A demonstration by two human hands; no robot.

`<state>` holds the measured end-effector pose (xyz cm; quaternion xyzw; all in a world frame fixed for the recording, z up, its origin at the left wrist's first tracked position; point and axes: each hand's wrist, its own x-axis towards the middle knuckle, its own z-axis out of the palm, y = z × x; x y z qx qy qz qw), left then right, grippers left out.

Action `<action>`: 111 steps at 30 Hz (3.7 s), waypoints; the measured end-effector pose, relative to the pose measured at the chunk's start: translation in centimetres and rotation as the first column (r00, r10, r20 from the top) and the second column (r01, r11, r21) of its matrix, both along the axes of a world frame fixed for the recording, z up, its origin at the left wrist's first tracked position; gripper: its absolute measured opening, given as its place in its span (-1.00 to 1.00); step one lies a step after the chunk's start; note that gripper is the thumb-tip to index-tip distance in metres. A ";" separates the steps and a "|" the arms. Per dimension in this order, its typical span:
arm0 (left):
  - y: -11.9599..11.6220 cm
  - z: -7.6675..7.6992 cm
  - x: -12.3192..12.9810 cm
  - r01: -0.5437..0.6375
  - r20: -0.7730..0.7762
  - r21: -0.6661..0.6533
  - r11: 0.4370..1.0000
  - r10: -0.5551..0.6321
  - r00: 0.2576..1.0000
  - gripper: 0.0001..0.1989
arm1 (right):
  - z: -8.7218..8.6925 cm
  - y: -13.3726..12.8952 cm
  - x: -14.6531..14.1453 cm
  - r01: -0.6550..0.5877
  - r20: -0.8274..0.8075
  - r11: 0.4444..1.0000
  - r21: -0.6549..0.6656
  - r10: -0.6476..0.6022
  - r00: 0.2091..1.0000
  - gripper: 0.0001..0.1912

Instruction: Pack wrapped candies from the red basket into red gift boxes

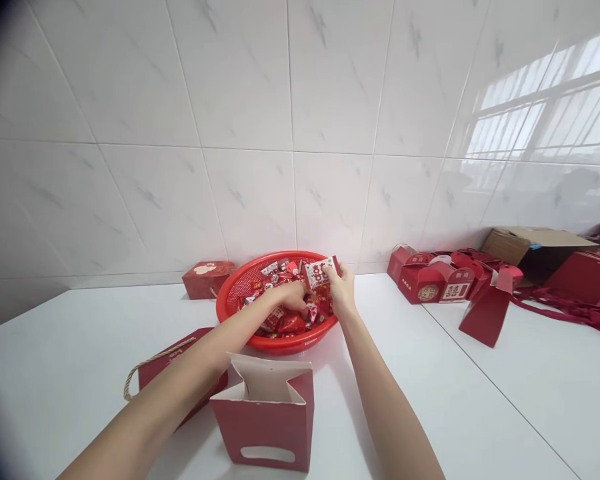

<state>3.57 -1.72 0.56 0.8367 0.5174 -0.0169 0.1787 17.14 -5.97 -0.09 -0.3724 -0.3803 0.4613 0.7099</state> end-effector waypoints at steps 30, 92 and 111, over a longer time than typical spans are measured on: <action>-2.7 -0.1 2.2 0.315 -0.336 0.025 0.949 -0.289 0.896 -0.49 | 0.0 0.1 0.2 0.133 0.057 0.990 -0.036 -0.131 0.990 -0.72; 1.7 0.1 -2.7 -0.137 0.899 0.065 0.988 0.002 0.437 -0.63 | -0.2 -0.1 -0.1 -0.238 0.321 0.961 -0.138 0.271 0.908 -0.58; 1.9 0.0 -2.7 -0.180 0.918 -0.011 0.984 0.081 0.388 -0.60 | 0.8 -1.0 -0.2 -0.322 0.188 0.942 -0.095 0.334 0.923 -0.68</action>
